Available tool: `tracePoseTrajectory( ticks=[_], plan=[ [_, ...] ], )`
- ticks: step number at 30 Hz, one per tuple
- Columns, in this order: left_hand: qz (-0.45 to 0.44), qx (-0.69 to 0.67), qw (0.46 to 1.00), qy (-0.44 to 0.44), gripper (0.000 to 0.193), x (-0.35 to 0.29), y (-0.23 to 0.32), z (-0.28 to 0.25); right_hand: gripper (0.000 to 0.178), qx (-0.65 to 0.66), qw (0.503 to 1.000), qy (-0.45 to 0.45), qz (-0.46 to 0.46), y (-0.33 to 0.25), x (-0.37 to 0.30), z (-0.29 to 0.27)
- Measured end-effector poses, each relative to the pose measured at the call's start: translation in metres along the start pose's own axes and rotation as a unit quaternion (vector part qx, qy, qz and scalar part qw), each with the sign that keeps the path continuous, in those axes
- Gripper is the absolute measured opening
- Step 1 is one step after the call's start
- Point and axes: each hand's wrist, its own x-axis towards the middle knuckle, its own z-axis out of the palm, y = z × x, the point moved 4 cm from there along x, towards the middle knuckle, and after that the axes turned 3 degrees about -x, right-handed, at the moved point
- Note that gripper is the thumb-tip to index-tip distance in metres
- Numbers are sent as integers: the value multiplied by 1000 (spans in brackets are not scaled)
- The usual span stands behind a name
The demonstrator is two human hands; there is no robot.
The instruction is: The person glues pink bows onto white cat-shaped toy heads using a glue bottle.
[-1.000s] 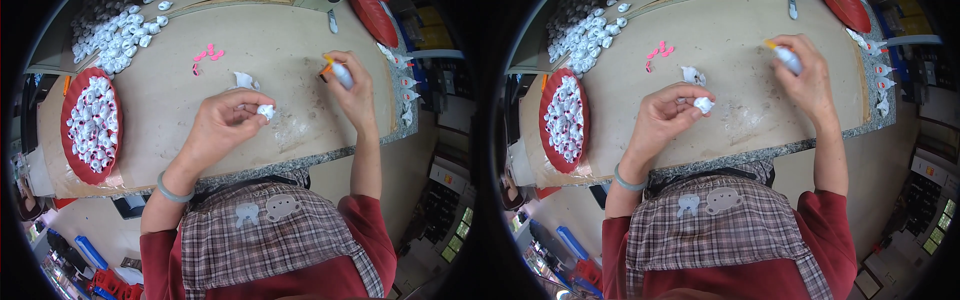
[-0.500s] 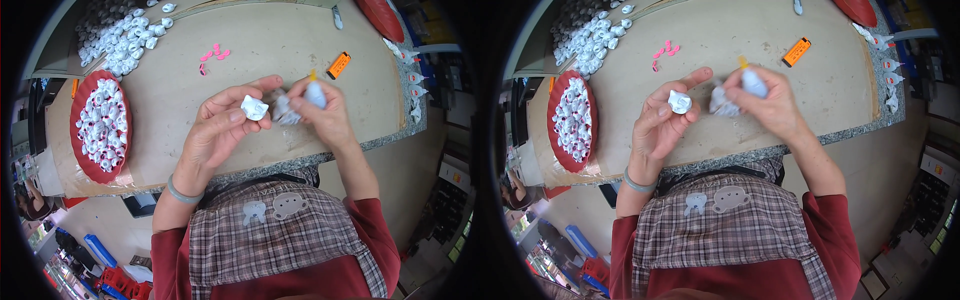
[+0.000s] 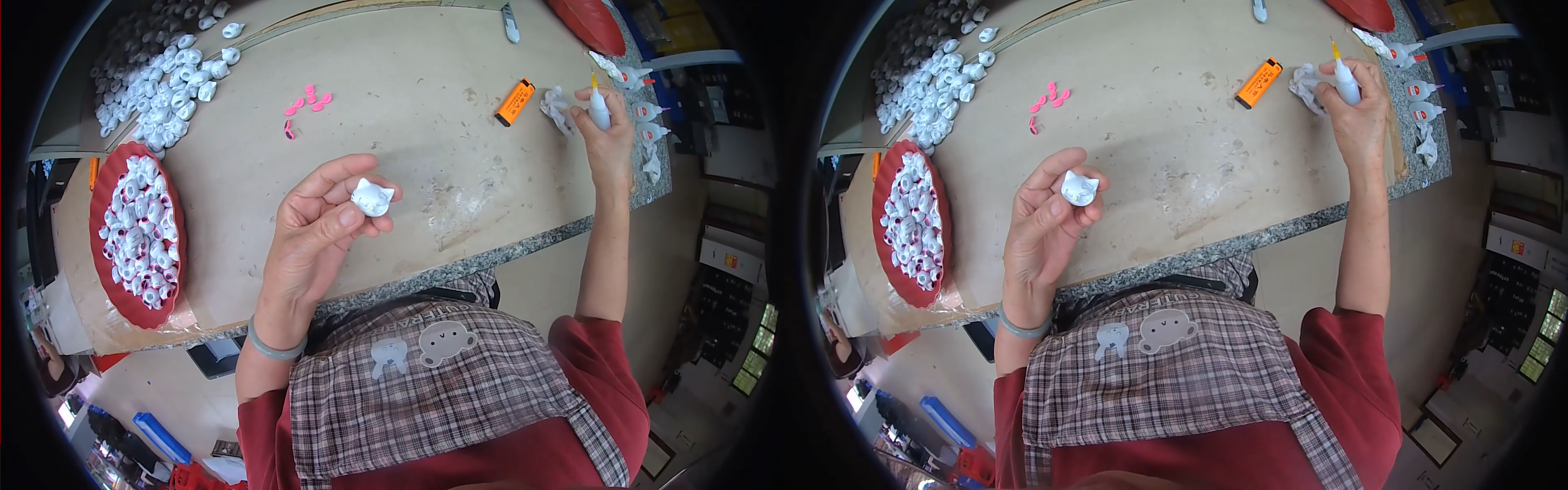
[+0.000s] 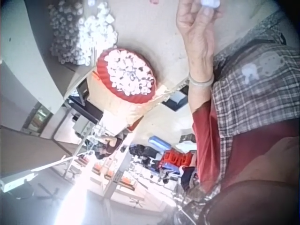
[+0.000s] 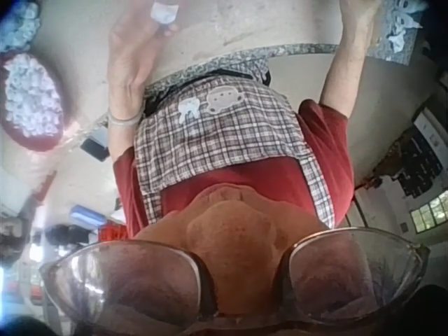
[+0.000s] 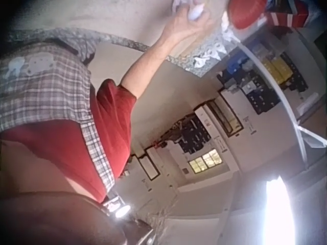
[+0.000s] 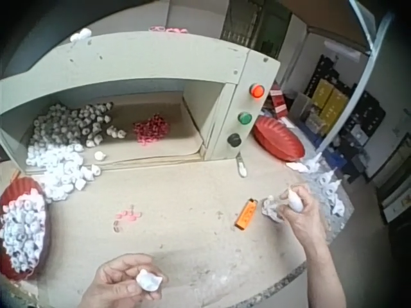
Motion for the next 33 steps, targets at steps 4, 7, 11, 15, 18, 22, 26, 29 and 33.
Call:
tracePoseTrajectory(
  ticks=[4, 7, 11, 15, 18, 22, 26, 29, 33],
  plan=[
    [4, 10, 999, 36, 37, -9, 0, 1, 26, 159, 984, 13, 78, -28, -6, 10],
    [-4, 15, 999, 47, 39, -12, 1, -1, 29, 353, 927, -106, 72, -57, -21, 27],
    [6, -3, 999, 40, 38, -14, 3, -8, 28, 459, 849, -254, 60, -84, -44, 60],
    [19, -11, 998, 63, 35, -22, 6, -15, 24, 481, 818, -313, 31, -109, -56, 86],
    [36, 22, 995, 89, 33, -27, 9, -19, 29, 467, 825, -317, -16, -123, -54, 99],
    [48, 55, 991, 109, 31, -30, 11, -24, 33, 480, 828, -288, -10, -132, -57, 108],
    [59, 118, 984, 119, 31, -31, 13, -25, 34, 480, 848, -224, -28, -136, -62, 110],
    [68, 142, 979, 128, 31, -30, 13, -24, 33, 459, 863, -198, -74, -134, -68, 108],
    [71, 152, 977, 132, 30, -29, 11, -25, 35, 384, 896, -158, -159, -134, -71, 103]
  ],
)
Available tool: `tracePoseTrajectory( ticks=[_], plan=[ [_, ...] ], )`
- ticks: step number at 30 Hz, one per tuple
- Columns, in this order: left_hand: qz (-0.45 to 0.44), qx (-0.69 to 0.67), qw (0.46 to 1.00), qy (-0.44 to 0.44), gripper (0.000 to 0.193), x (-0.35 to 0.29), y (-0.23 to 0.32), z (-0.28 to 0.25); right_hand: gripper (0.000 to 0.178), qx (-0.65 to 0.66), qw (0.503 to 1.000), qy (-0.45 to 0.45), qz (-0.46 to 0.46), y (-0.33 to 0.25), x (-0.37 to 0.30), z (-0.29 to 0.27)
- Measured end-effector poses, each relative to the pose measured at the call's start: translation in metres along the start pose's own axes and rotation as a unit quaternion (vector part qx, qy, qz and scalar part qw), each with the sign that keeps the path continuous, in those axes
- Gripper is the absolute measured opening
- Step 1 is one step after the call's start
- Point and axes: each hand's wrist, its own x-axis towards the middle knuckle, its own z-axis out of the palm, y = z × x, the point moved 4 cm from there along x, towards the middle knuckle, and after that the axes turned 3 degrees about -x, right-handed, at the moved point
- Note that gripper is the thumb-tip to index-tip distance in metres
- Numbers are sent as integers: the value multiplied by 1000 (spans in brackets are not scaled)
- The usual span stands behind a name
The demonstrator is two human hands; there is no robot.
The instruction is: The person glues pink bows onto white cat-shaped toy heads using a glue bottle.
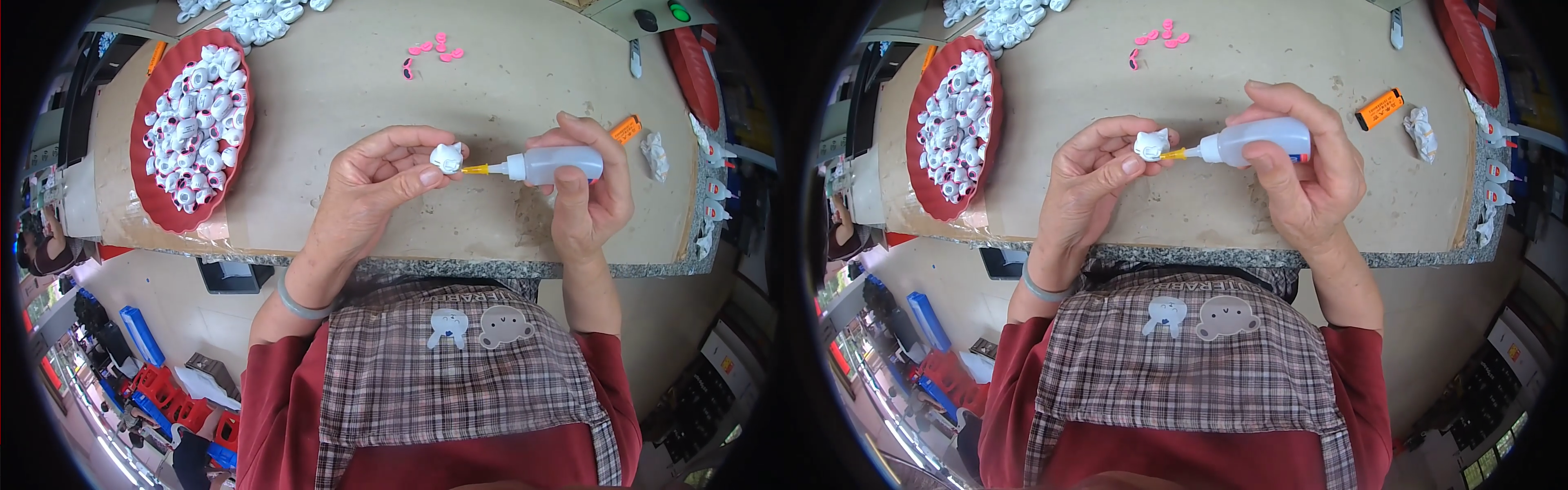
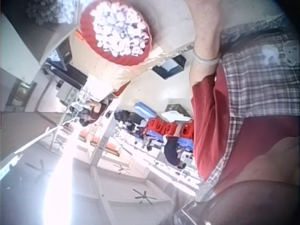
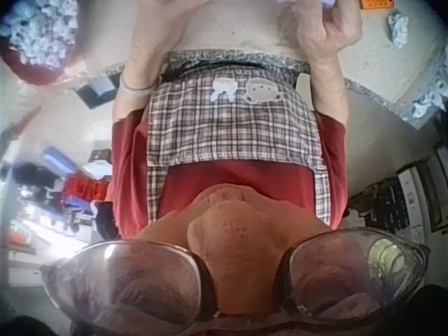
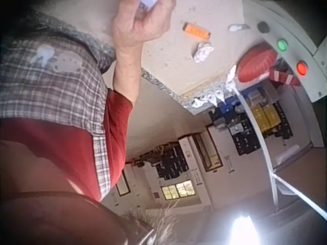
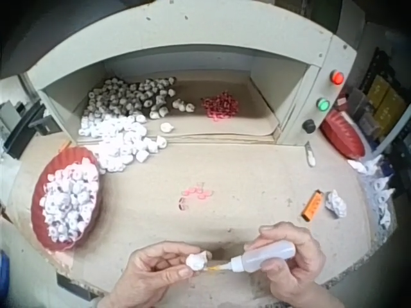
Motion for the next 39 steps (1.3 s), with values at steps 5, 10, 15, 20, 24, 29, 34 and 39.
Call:
tracePoseTrajectory(
  ticks=[5, 10, 15, 20, 24, 29, 34, 39],
  plan=[
    [3, 18, 1000, -2, 29, 1, -1, 1, 39, -66, 997, 0, -51, -3, -2, 0],
    [2, 12, 1000, -4, 29, 1, -2, 1, 36, -62, 996, 1, -64, -2, -2, -2],
    [-5, 16, 1000, -3, 30, 1, -2, 1, 36, -66, 996, -11, -64, -2, -1, -1],
    [-13, 13, 1000, -1, 29, 2, -4, 1, 37, -75, 996, -16, -55, -4, -1, 0],
    [-19, 8, 1000, -8, 28, 1, -4, 1, 37, -70, 996, -9, -62, -2, -2, 0],
    [-19, 7, 1000, -13, 28, 2, -4, 2, 38, -81, 995, -4, -63, -2, -2, -1],
    [-18, 7, 1000, -12, 28, 2, -4, 1, 38, -96, 992, 2, -79, -3, -2, -3],
    [-18, -4, 1000, -4, 28, 3, -3, -1, 37, -103, 992, 1, -75, -4, -2, -4]
  ],
)
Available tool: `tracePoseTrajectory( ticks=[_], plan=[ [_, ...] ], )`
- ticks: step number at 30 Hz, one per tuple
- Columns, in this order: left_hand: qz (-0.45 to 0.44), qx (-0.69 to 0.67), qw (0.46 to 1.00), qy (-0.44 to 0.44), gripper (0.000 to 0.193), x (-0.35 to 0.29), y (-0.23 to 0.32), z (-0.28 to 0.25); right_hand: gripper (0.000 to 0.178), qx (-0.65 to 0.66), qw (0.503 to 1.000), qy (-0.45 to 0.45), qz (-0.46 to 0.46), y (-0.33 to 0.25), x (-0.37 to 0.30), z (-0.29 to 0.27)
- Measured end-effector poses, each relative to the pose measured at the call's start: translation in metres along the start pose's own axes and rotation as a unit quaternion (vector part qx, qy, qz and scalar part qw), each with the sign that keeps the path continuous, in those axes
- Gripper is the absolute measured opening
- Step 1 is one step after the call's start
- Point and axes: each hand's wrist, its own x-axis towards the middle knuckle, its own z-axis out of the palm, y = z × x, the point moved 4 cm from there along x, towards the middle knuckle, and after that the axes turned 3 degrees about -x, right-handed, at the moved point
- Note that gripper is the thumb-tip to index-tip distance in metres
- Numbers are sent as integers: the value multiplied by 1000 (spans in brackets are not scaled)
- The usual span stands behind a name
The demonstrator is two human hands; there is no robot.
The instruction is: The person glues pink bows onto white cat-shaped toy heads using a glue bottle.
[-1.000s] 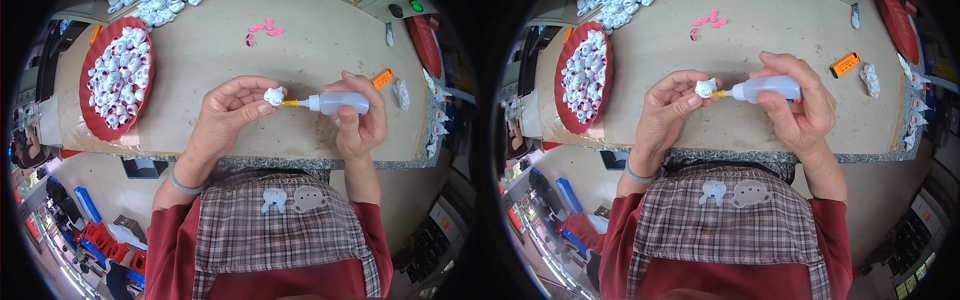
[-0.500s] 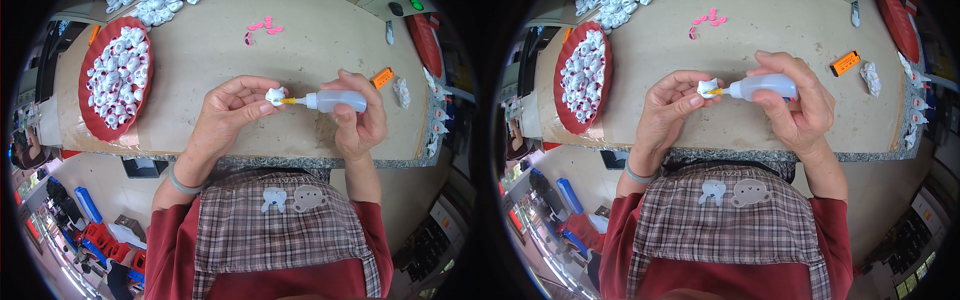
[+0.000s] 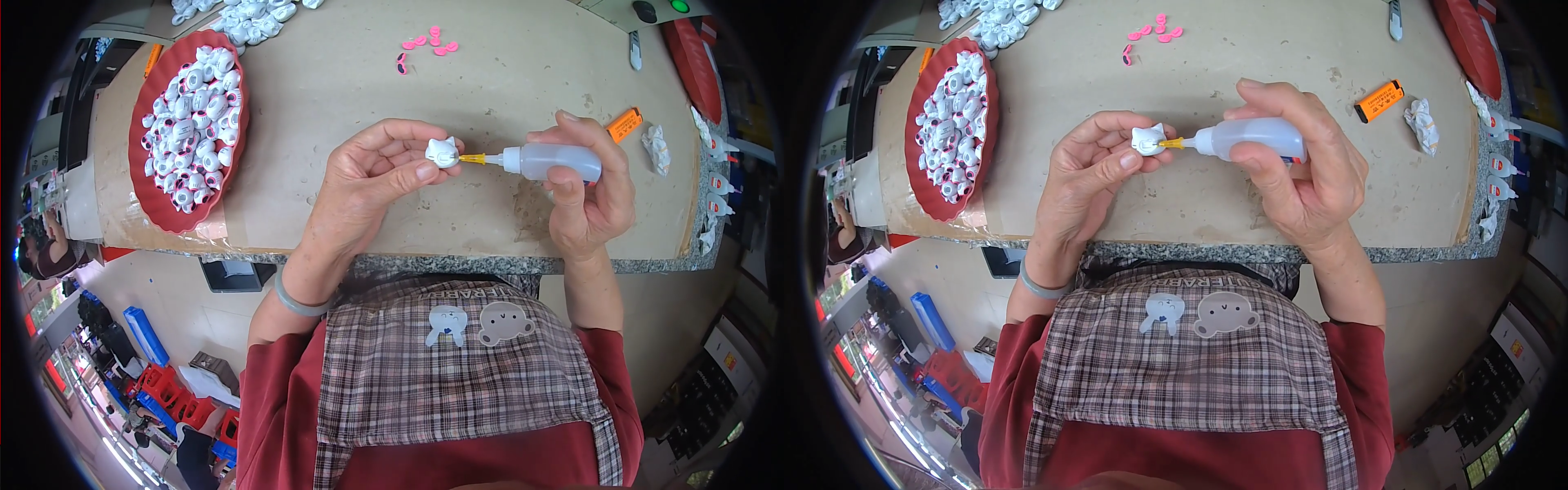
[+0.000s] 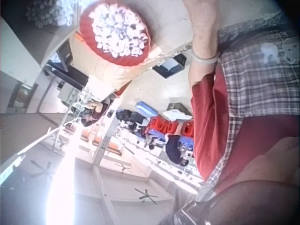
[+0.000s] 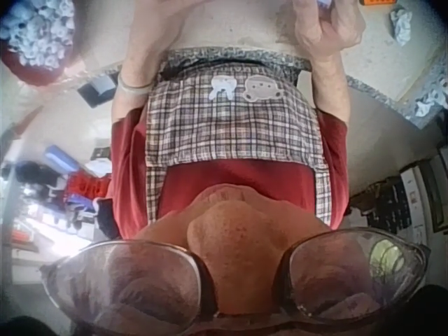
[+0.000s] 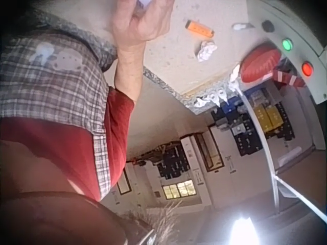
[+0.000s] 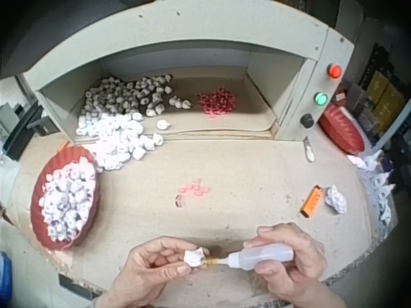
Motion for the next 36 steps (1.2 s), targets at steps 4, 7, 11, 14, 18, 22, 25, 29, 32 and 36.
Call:
tracePoseTrajectory(
  ticks=[4, 7, 11, 14, 18, 22, 25, 29, 32, 36],
  plan=[
    [-4, -4, 1000, 1, 28, 1, 0, 0, 37, 0, 1000, 2, -7, 0, 0, 0],
    [-1, 5, 1000, 0, 28, 1, -1, -1, 37, 5, 1000, 1, 1, 0, 0, 1],
    [-2, 1, 1000, 1, 29, 1, -1, -1, 37, -10, 1000, 2, -16, 1, 2, 2],
    [-1, 5, 1000, 2, 29, 1, 0, -1, 36, -13, 999, 7, -44, 1, 3, 3],
    [3, 7, 1000, 0, 29, 1, -1, -1, 36, -10, 999, 5, -54, 0, 4, 4],
    [3, 4, 1000, 4, 30, 2, 0, 0, 36, -14, 998, -3, -53, 0, 5, 5],
    [-4, 14, 1000, 2, 29, 2, -1, 0, 36, -12, 999, 0, -52, 0, 4, 6],
    [-10, 6, 1000, -6, 28, 2, -1, 0, 38, 4, 1000, 12, -18, 2, 0, 5],
    [-12, -9, 1000, -11, 28, 2, 0, 1, 38, 28, 999, 22, 23, 3, -1, -1],
    [-17, -24, 999, -17, 28, 3, 0, 1, 37, 23, 999, 30, 27, 5, -2, -3]
  ],
)
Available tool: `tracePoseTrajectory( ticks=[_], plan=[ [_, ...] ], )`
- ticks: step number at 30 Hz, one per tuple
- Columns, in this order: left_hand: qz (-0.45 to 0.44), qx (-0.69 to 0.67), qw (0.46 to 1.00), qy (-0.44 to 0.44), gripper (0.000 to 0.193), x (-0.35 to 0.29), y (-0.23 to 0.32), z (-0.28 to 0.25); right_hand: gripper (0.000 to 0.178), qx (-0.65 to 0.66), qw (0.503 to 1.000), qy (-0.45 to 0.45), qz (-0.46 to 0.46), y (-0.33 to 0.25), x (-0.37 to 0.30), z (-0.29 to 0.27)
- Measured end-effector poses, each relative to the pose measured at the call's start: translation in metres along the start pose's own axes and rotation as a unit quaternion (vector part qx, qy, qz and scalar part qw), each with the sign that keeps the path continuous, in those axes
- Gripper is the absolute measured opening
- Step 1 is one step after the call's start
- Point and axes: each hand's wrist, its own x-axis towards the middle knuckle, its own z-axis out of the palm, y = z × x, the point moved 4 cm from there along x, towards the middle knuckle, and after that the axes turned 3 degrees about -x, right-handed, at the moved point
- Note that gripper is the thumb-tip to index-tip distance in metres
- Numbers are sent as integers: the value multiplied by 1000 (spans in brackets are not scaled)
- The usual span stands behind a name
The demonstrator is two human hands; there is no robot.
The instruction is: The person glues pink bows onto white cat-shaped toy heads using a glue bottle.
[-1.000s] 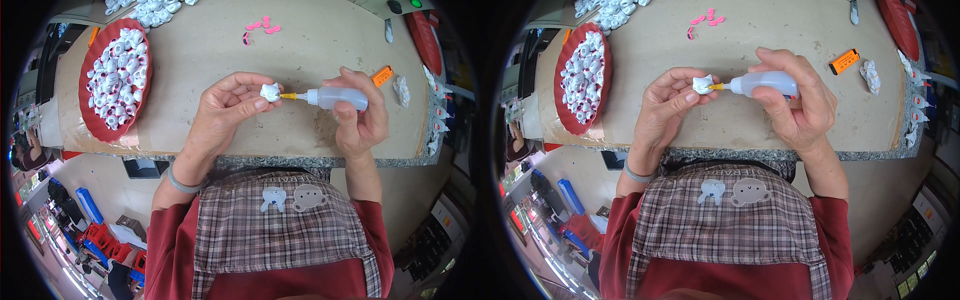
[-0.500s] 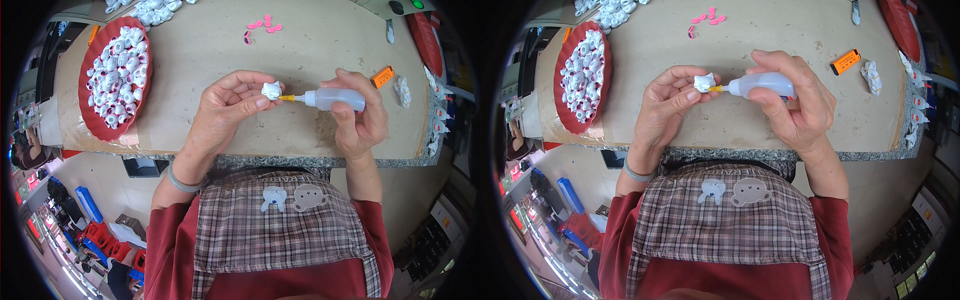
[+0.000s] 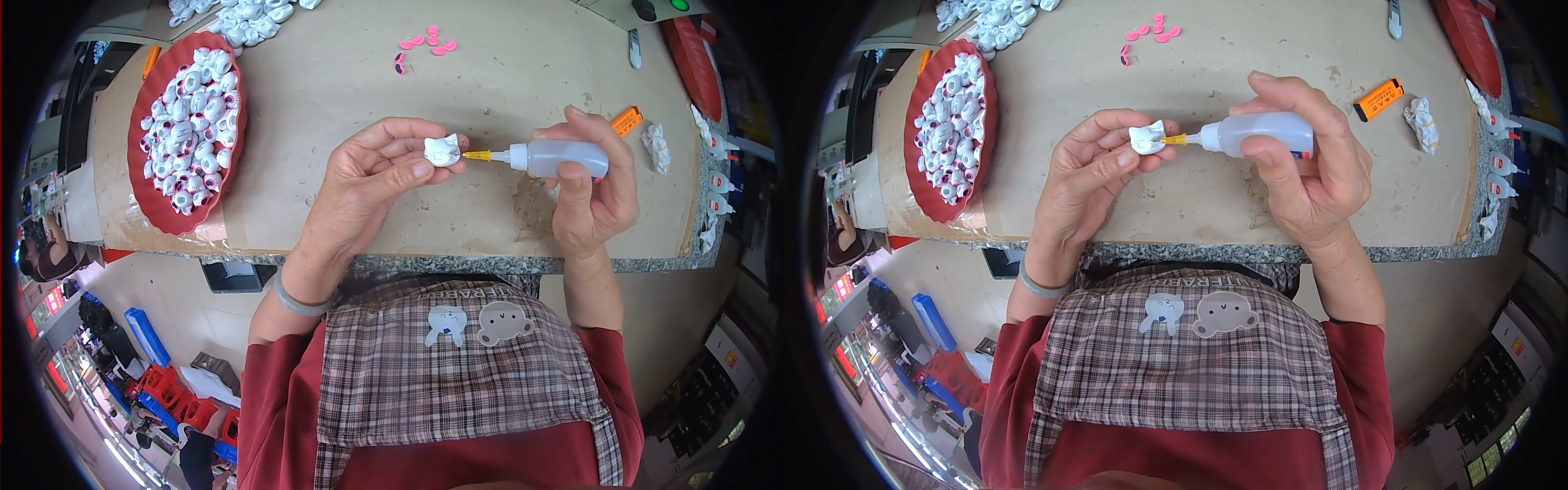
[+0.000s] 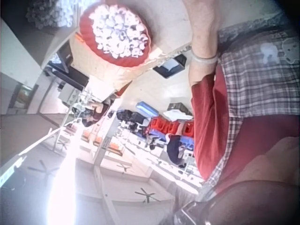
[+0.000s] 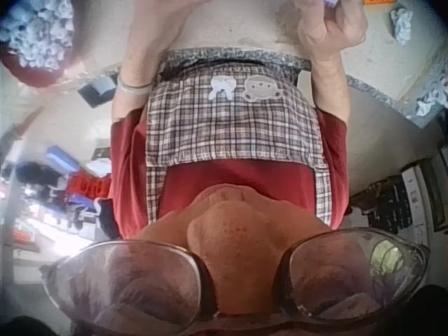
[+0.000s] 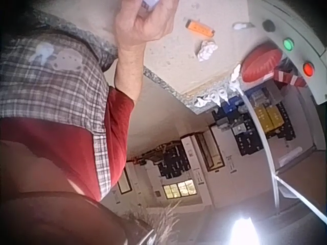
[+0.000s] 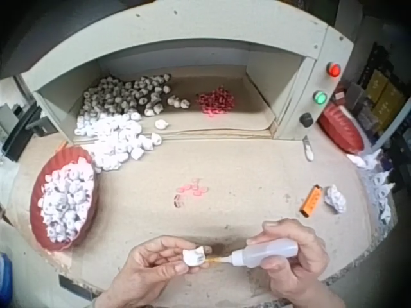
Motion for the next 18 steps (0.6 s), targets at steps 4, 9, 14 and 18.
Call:
tracePoseTrajectory(
  ticks=[4, 9, 14, 18],
  plan=[
    [-5, -18, 1000, -2, 28, 0, 0, 1, 37, 0, 1000, -5, -10, 3, -1, 1],
    [-14, -23, 1000, 0, 27, 0, 0, 3, 39, -26, 999, -19, -28, 1, 0, 4],
    [-16, -16, 1000, -1, 27, -1, 0, 3, 39, -28, 999, -23, -29, 0, 2, 5],
    [-22, -5, 1000, -1, 28, -1, -1, 1, 38, -35, 999, -23, -28, 1, 1, 4]
  ],
)
